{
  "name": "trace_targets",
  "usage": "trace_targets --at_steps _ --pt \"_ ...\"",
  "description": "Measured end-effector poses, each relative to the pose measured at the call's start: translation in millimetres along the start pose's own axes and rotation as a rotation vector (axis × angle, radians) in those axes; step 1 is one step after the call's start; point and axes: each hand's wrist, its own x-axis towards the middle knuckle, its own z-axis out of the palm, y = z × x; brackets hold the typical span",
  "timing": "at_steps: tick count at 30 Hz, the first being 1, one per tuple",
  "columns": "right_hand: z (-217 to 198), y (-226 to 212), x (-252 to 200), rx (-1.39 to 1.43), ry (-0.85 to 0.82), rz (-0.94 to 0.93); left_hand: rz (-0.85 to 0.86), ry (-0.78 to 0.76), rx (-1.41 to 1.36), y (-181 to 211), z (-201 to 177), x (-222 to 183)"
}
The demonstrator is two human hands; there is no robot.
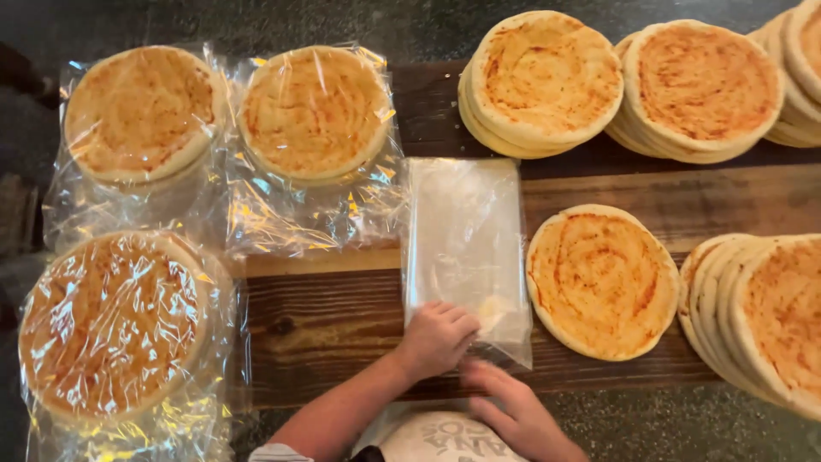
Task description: The person is taking individual pizza bases from stacks and placing them into plastic bags for packaging.
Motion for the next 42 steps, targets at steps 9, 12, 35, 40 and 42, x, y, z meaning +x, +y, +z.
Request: trace_targets --at_steps 9,12,35,40,42 --pt "51 116 82 -1.311 0.84 -0.151 -0.145 -0.208 0.32 -30 22 -64" --pt "61 124 83 -0.857 0.662 -0.191 -0.218 -0.204 0.224 -42 10 -86" --pt "49 -59 59 -0.277 -0.164 0.475 -0.308 0.105 0.267 -62 41 -66" --pt "-2 -139 25 -0.039 -0.305 -0.096 -0.37 0.199 0.109 -57 35 -56" --pt "-35 -168 14 -0.04 -0.114 -0.213 -0.324 0.252 -0.015 -37 11 -37"
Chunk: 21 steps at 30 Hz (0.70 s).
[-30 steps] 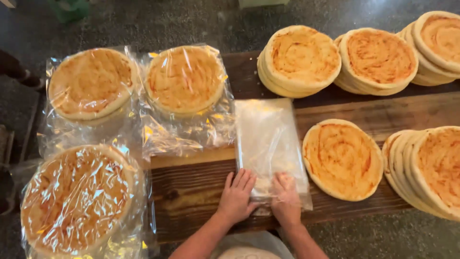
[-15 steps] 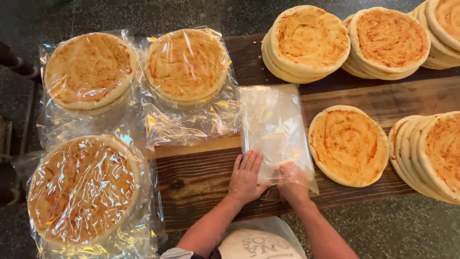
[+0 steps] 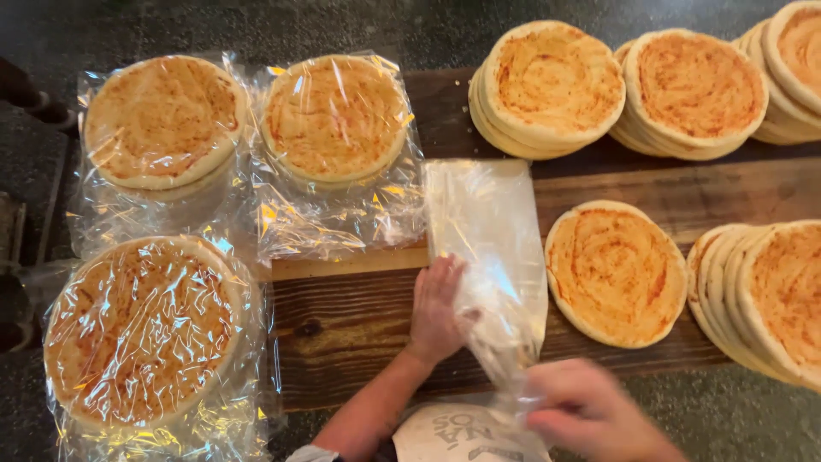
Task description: The person is taking individual pizza bases from stacks and placing them into plastic bags for packaging.
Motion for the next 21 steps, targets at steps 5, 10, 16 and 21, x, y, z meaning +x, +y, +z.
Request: trace_targets --at_steps 5,10,16,21 --pt "-30 -39 -14 -0.023 1.174 0.045 0.276 0.134 -0.208 120 -89 80" --pt "-51 -71 2 0.27 1.133 0.191 0.306 0.045 -0.018 143 -87 108" --pt "-111 90 -39 0.479 1.227 0.121 -0.273 -0.439 -0.095 139 -100 152" --pt "-113 220 -76 0.533 1.06 0.091 -0.732 -0.734 -0.12 155 -109 194"
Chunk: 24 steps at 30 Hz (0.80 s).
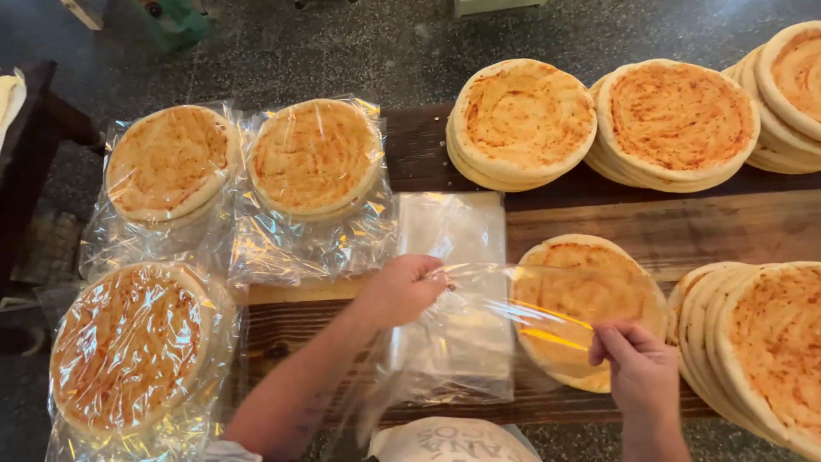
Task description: The person is taking individual pizza bases from stacks and placing them into plastic bags for packaging.
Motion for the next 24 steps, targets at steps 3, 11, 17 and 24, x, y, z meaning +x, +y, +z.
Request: trace_targets --at_steps 3,11,17,24 --pt "-54 57 4 0.145 0.001 0.245 -0.046 -0.053 0.142 7 -6 29" --pt "-2 57 -18 0.117 0.307 0.221 1.155 0.84 0.842 68 53 80" --pt "34 113 -29 0.248 0.116 0.351 0.468 -0.086 0.592 8 137 51" --pt "85 96 -44 0.319 -0.076 0.417 0.173 0.114 -0.309 -77 161 74"
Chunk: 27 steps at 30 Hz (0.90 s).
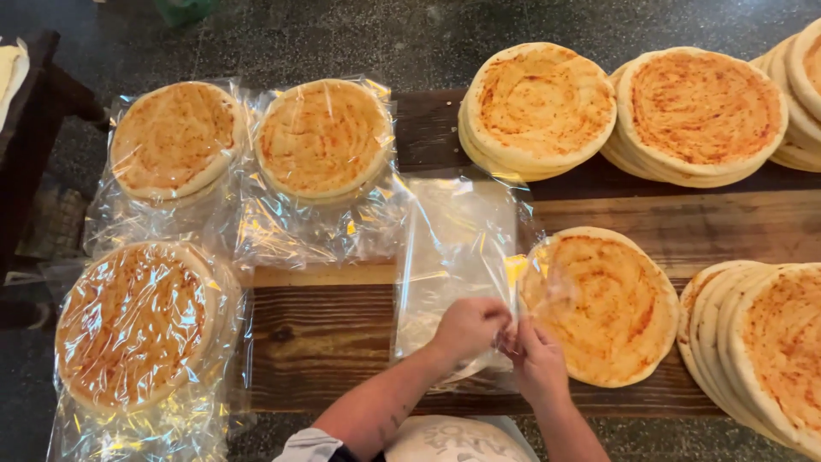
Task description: The person is taking individual pizza bases from stacks and placing them into plastic bags for packaging.
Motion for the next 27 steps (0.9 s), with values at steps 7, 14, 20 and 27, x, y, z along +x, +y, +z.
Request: trace_targets --at_steps 7,14,20,27 --pt "26 -53 -48 -0.684 0.233 0.211 -0.309 0.35 -0.897 -25 -29 76" --pt "33 -44 0 -1.677 0.128 -0.931 0.6 -0.013 0.656 1 -30 27" --pt "-25 -18 53 -2.002 0.182 -1.029 0.434 0.412 1.091 -120 -81 48" --pt "-2 -72 39 -1.57 -0.365 -0.343 0.867 0.765 1.109 -85 -110 23"
